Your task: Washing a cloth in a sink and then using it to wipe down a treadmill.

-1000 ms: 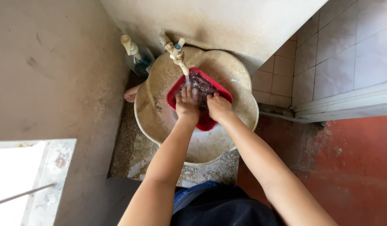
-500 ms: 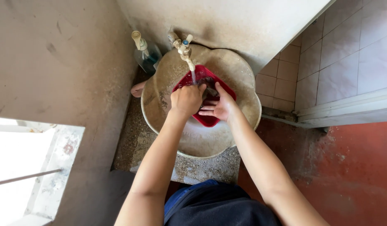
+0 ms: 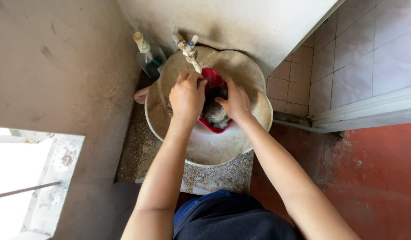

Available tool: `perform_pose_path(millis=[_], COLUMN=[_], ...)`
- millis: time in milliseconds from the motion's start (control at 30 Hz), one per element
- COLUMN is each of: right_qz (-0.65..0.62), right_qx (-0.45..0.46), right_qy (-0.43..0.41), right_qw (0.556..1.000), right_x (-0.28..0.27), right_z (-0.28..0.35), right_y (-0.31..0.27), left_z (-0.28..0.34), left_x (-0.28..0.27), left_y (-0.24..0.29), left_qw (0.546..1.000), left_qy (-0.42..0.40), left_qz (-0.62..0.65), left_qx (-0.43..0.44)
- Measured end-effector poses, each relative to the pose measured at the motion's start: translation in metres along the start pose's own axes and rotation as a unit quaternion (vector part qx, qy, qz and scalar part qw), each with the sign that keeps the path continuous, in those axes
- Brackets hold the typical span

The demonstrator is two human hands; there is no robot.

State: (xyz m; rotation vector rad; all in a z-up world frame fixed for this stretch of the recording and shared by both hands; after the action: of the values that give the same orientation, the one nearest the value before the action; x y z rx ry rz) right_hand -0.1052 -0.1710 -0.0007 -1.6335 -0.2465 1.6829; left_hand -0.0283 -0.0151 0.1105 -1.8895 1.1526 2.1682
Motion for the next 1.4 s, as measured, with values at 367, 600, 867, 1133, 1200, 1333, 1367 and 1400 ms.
perform_pose_path(millis=[367, 600, 867, 1133, 1200, 1333, 1367, 1400], right_qz=[0.276, 0.282, 0.136, 0.094, 0.087, 0.037, 0.014, -0.008], right_qx=[-0.038, 0.054, 0.071, 0.108, 0.128, 0.135, 0.137, 0.139], right_qy=[-0.160, -0.255, -0.178, -0.090, -0.140, -0.166, -0.160, -0.154], right_qw=[0.947, 0.923, 0.972, 0.986, 0.978, 0.976, 0.978, 0.978], right_x=[0.078, 0.085, 0.069, 0.038, 0.039, 0.050, 0.051, 0.052], right_z=[-0.017, -0.025, -0.041, -0.011, -0.017, -0.034, -0.036, -0.037], right_y=[0.046, 0.029, 0.019, 0.012, 0.029, 0.039, 0.038, 0.039], left_z=[-0.019, -0.029, -0.051, -0.068, -0.067, -0.034, -0.029, -0.023], left_x=[0.104, 0.147, 0.165, 0.221, 0.198, 0.097, 0.079, 0.063], left_y=[-0.021, -0.045, -0.068, -0.104, -0.095, -0.032, -0.022, -0.010], left_qw=[0.940, 0.865, 0.867, 0.929, 0.960, 0.960, 0.964, 0.963], left_qy=[-0.295, -0.423, -0.352, -0.318, -0.267, -0.277, -0.254, -0.230], left_qz=[-0.169, -0.270, -0.350, -0.153, -0.064, -0.035, -0.057, -0.077], left_qx=[0.029, 0.012, 0.040, -0.109, -0.055, 0.010, 0.064, 0.118])
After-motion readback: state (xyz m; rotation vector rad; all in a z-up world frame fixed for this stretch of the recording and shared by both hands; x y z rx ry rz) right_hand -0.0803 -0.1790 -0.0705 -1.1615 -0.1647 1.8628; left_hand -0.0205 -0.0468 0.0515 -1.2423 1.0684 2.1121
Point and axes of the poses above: each hand's wrist, its own z-axis away from the middle knuckle, its own x-axis out of the palm, y = z × x, the point moved 4 cm from there along -z, towards the middle knuckle, and after that the axes turned 13 degrees about -y, right-handed, at the moved point
